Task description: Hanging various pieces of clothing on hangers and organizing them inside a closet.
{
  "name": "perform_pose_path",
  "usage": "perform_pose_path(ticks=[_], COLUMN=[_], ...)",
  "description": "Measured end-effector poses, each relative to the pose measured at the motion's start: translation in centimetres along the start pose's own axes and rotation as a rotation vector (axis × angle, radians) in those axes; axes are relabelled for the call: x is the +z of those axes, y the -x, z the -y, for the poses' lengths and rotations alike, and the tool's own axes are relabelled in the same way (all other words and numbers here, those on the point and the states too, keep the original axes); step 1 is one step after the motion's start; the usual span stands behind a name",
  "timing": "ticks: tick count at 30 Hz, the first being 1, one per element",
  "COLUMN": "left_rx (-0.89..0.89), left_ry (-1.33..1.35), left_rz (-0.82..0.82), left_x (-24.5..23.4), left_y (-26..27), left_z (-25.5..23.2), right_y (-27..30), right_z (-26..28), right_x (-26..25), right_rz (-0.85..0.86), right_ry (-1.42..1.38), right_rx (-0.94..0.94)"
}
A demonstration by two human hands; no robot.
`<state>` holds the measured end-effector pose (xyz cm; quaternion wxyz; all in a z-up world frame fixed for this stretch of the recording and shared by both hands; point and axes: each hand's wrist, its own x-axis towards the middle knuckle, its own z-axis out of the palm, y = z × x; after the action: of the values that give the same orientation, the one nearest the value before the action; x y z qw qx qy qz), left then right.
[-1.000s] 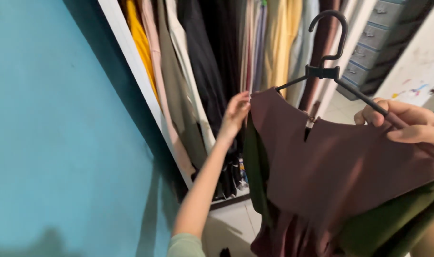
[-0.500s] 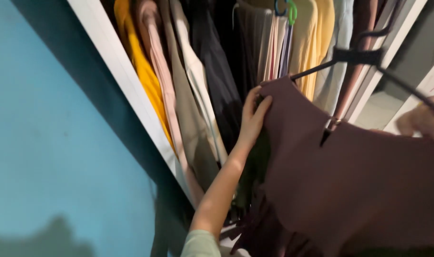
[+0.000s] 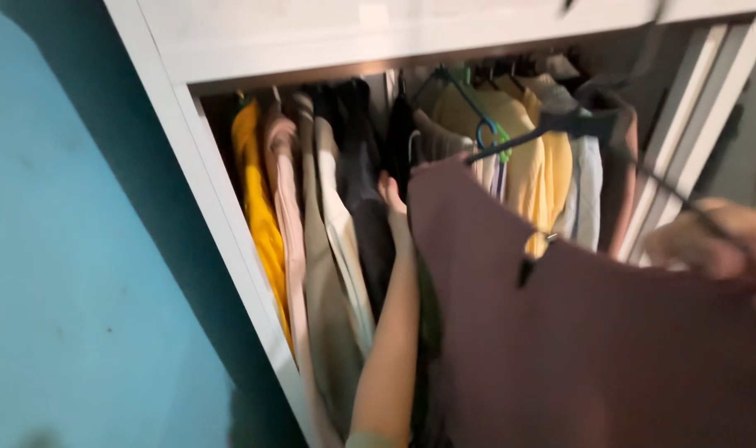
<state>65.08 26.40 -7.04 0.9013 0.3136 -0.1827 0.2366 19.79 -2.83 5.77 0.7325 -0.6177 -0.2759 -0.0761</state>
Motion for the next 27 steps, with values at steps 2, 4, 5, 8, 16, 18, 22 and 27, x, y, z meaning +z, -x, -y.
perform_pose_path(ticks=[2,4,5,8,16,18,22,27], left_rx=[-0.197,-0.287,-0.386,-0.573,-0.503,-0.323,-0.290,0.345], left_ry=[0.083,0.129,0.170,0.252,-0.253,-0.390,-0.220,-0.467], left_rz=[-0.067,-0.102,-0.137,-0.200,-0.194,-0.053,0.133,0.433], left_x=[0.5,0.2,0.0,-1.0,-9.4,-10.2,-1.9,7.8], left_y=[-1.6,-2.8,-3.4,-4.8,-11.7,-12.0,1.5,3.9], left_z=[-0.3,-0.4,-0.5,-0.5,14.8,16.3,0.3,-19.2], right_y=[-4.1,-5.5,-6.0,-6.2,-6.6,-6.9,-7.5,-9.2], right_z=[-1.8,-1.2,-1.0,-2.5,-6.4,-7.0,-8.1,-11.7], right_x=[10.0,11.5,12.1,11.1,11.2,10.8,9.5,4.6], right_rz=[0.014,0.017,0.012,-0.041,-0.224,-0.198,-0.139,-0.012], right_ry=[0.006,0.076,0.141,-0.046,-0.021,-0.018,-0.010,-0.024], right_rx=[-0.026,0.016,0.062,0.235,0.283,0.270,0.218,0.194])
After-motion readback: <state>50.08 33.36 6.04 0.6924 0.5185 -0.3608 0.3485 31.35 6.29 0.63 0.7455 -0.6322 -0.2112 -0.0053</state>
